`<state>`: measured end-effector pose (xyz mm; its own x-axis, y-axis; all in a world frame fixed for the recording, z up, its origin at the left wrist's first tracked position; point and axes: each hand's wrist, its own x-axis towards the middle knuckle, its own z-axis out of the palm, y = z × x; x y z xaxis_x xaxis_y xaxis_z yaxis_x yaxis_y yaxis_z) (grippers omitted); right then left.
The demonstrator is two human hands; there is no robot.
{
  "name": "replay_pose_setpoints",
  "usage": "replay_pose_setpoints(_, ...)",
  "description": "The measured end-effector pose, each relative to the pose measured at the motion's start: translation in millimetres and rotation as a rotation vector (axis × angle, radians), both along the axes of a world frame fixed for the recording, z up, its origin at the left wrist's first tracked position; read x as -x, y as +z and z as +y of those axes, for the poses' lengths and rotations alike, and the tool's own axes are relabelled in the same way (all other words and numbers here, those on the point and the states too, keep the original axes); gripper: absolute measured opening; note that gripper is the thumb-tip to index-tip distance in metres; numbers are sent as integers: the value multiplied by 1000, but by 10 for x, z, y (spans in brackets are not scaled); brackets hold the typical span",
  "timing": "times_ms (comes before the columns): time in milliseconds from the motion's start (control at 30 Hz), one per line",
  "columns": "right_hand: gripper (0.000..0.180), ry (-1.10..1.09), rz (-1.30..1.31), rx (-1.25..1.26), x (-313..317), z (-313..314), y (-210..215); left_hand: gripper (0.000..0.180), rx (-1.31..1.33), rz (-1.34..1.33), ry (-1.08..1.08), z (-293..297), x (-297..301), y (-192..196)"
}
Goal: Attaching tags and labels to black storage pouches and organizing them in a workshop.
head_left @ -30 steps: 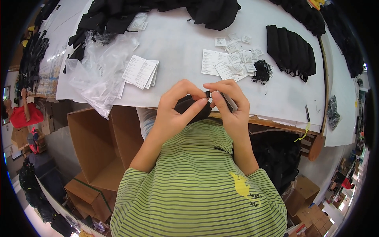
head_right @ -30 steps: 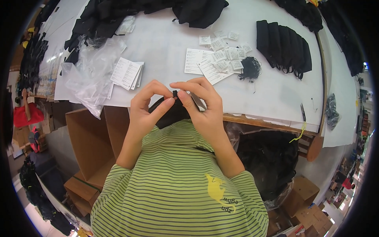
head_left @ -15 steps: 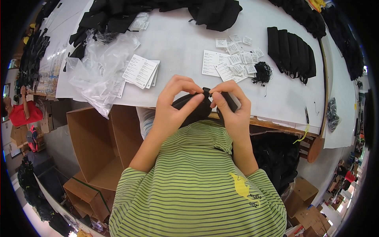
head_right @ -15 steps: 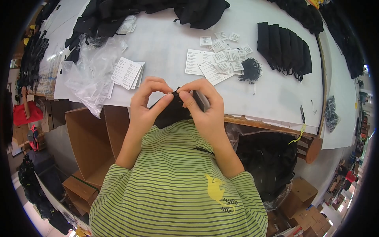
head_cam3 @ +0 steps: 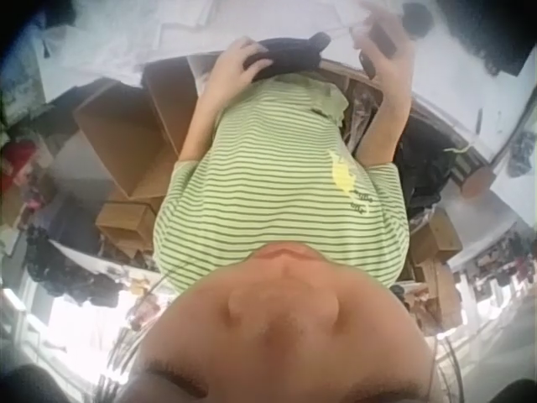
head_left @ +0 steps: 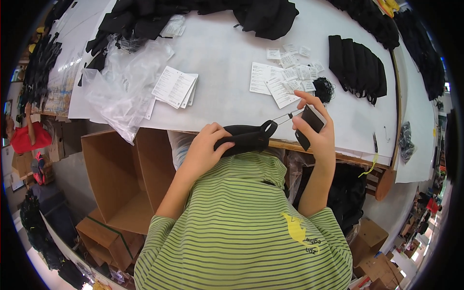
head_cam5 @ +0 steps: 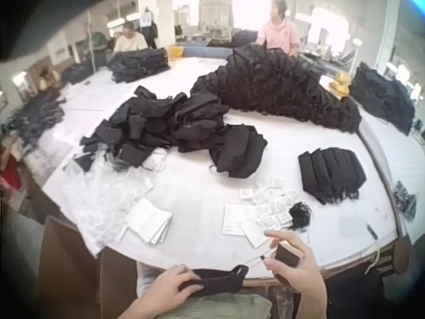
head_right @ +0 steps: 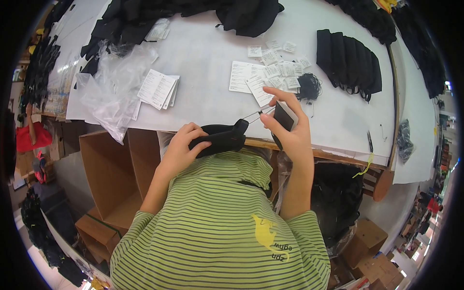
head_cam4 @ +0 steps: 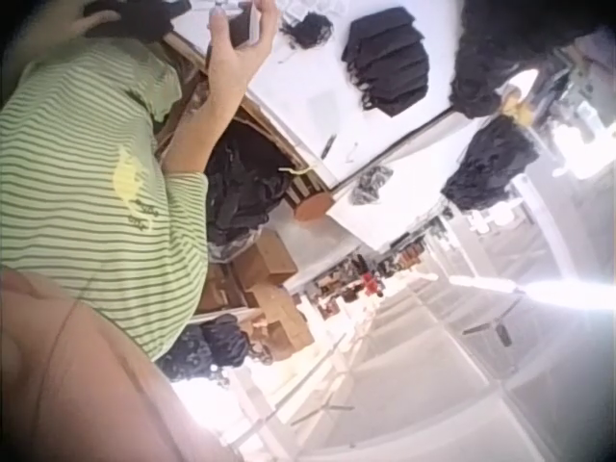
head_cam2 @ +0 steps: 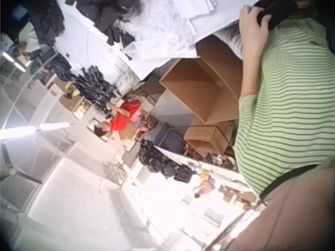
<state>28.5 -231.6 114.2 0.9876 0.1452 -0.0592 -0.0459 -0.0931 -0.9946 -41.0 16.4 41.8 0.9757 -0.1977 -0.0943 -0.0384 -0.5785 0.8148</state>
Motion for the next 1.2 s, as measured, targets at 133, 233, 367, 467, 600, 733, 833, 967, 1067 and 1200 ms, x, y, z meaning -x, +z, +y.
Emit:
replay_pose_setpoints(133, 52, 149, 93, 186, 2, -475, -130, 20, 46, 72, 45, 141, -3, 3)
replay_pose_setpoints(233, 46, 179, 117, 471, 18, -732, -127, 23, 86, 159, 103, 237, -2, 68)
replay_pose_setpoints(367, 29, 244, 223, 740, 4, -912, -118, 30, -19, 333, 9, 329, 31, 63)
replay_pose_setpoints(467, 22, 199, 218, 442, -17, -969, -110, 30, 5, 376, -41, 349, 50, 130)
replay_pose_setpoints(600, 16, -52, 133, 93, -122, -1087, -342, 29, 110, 527, -221, 397, 52, 232)
replay_pose_setpoints(733, 21, -137, 435, -1227, -100, -453, -949, 28, 43, 510, -303, 301, -47, 318)
replay_pose_setpoints(833, 33, -438, 762, -1161, -111, 145, -949, 28, 52, 494, -308, 280, -65, 339)
replay_pose_setpoints(967, 37, -335, 668, -1098, -34, 270, -1160, 28, 0, 462, -348, 236, -118, 399)
replay_pose_setpoints(1067, 38, -182, 589, -1120, -42, 202, -1301, 28, 1, 398, -362, 230, -131, 413)
replay_pose_setpoints(1200, 36, -698, 442, -527, -201, 350, -1073, 27, 16, 289, -282, 237, -158, 451)
